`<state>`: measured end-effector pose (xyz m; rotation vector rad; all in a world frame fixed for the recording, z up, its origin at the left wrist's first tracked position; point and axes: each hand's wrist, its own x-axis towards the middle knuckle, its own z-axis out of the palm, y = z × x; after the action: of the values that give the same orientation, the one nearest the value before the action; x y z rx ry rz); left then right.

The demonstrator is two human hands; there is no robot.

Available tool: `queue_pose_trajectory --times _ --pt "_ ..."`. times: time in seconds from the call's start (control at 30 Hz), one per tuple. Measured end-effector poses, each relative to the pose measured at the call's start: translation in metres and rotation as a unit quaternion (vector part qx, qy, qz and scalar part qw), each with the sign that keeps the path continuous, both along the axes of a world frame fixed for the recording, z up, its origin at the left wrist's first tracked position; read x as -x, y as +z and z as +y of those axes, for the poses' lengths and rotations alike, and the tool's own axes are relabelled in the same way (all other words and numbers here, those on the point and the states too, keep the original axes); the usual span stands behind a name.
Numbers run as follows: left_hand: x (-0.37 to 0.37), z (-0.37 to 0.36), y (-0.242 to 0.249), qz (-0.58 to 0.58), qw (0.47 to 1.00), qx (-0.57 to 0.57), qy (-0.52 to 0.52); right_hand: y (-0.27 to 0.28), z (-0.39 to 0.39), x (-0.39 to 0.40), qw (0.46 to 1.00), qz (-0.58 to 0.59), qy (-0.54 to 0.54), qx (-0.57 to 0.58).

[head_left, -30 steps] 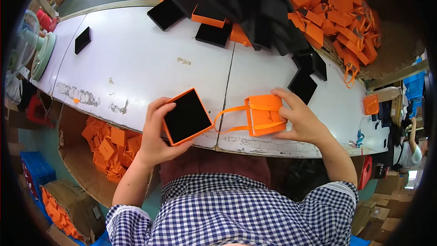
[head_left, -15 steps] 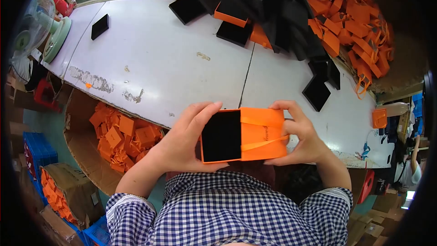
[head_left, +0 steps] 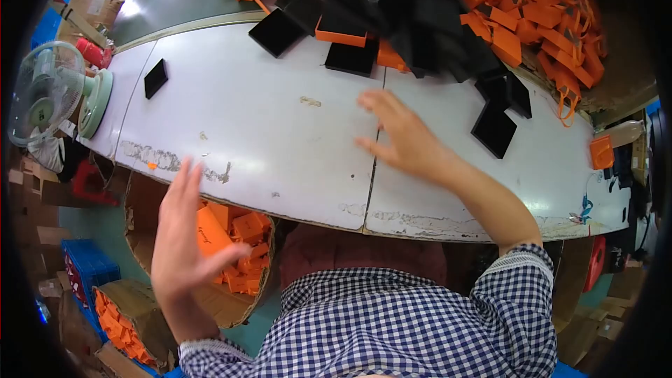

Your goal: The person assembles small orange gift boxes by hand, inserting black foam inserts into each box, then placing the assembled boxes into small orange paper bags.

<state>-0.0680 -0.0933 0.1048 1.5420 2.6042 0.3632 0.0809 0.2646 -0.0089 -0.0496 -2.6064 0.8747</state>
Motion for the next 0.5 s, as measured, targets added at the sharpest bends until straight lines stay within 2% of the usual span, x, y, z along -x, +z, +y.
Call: queue_pose_trajectory --times 0.07,0.13,0.17,0.2,0.3,0.33,0.37,0.43,0.47,0.5 --pt "0.017 0.053 -0.021 -0.038 0.998 -0.041 -0.043 -0.004 0.011 0.030 0.999 0.024 -0.018 -0.034" --pt "0.027 0.124 -0.041 -0.025 0.993 -0.103 -0.056 -0.006 0.010 0.041 0.996 0.041 -0.037 -0.075" --pt "0.040 0.163 -0.062 -0.015 0.980 -0.182 -0.075 -0.008 0.004 0.039 0.996 0.025 -0.041 -0.081" --pt "0.047 0.200 -0.074 0.004 0.976 -0.210 -0.051 -0.010 0.001 0.036 0.995 0.009 -0.043 -0.089" --pt "0.056 0.293 -0.103 0.019 0.980 -0.188 0.061 -0.021 0.008 0.022 0.994 0.036 -0.076 -0.069" --pt "0.056 0.314 -0.106 0.029 0.981 -0.165 0.094 -0.022 0.016 0.022 0.996 -0.004 -0.089 -0.008" --pt "0.057 0.332 -0.117 0.055 0.974 -0.186 0.116 -0.018 0.024 0.023 0.997 -0.003 -0.080 -0.018" --pt "0.068 0.349 -0.115 0.022 0.974 -0.193 0.114 -0.009 0.038 0.030 0.994 0.019 -0.096 0.042" --pt "0.075 0.350 -0.116 0.026 0.972 -0.198 0.122 -0.009 0.050 0.035 0.993 0.061 -0.094 -0.023" --pt "0.078 0.344 -0.109 0.045 0.975 -0.186 0.114 -0.004 0.059 0.039 0.994 0.065 -0.086 -0.026"
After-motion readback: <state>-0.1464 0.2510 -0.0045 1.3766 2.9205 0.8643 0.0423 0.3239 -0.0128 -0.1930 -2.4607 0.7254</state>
